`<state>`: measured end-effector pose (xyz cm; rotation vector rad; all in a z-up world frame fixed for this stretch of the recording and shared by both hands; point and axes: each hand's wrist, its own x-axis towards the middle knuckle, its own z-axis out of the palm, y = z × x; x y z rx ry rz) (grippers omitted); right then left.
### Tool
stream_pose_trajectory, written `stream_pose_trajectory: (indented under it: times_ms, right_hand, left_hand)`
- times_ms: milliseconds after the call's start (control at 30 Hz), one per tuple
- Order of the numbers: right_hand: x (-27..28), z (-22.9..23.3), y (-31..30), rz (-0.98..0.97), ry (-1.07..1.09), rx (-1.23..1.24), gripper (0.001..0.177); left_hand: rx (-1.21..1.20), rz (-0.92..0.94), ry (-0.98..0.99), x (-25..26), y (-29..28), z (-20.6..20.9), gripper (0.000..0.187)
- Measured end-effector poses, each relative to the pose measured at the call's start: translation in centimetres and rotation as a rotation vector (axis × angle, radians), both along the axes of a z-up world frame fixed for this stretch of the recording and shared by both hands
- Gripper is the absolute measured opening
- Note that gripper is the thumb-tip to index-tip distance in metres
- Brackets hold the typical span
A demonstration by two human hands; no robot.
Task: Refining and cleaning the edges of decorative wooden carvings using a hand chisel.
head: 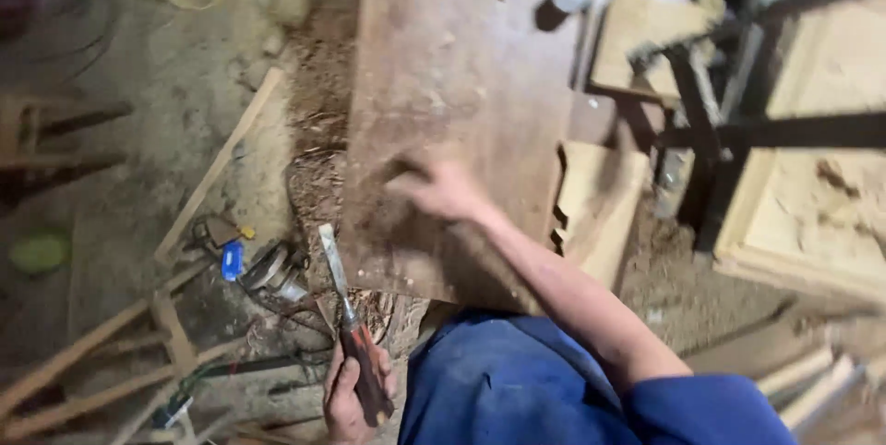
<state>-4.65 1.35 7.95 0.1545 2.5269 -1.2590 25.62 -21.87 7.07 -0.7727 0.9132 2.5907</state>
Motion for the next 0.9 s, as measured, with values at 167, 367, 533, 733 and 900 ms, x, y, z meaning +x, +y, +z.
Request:
stream_pose_trajectory:
  times_ms: [167, 367, 533, 733, 900]
  right_hand:
    - [5.1, 2.8, 1.0, 0.295, 0.683, 0.084, 0.062]
    - [11.1, -2.5, 14.5, -0.392, -0.303, 0.527, 0.139]
    - [14.7, -10.1, 18.8, -0.642, -0.102, 0.423, 0.128]
    - [20.7, -1.6, 21.7, -0.732, 0.186, -0.507, 0.103]
    - [26.2, 5.6, 24.1, -0.463, 0.076, -1.346, 0.093]
  left_hand:
    - [-0.846, -0.100, -0.112, -6.2, 3.7, 1.7, 0.069]
    - [-1.665, -0.301, 0.379, -11.7, 5.0, -1.5, 0.053]
    - [-2.000, -0.286, 0.767, -17.0, 4.4, -8.4, 0.057]
    - [-2.192, -0.581, 0.670, -18.3, 4.2, -8.8, 0.065]
    - [-2.020, -0.753, 0.713, -19.3, 3.0, -8.5, 0.067]
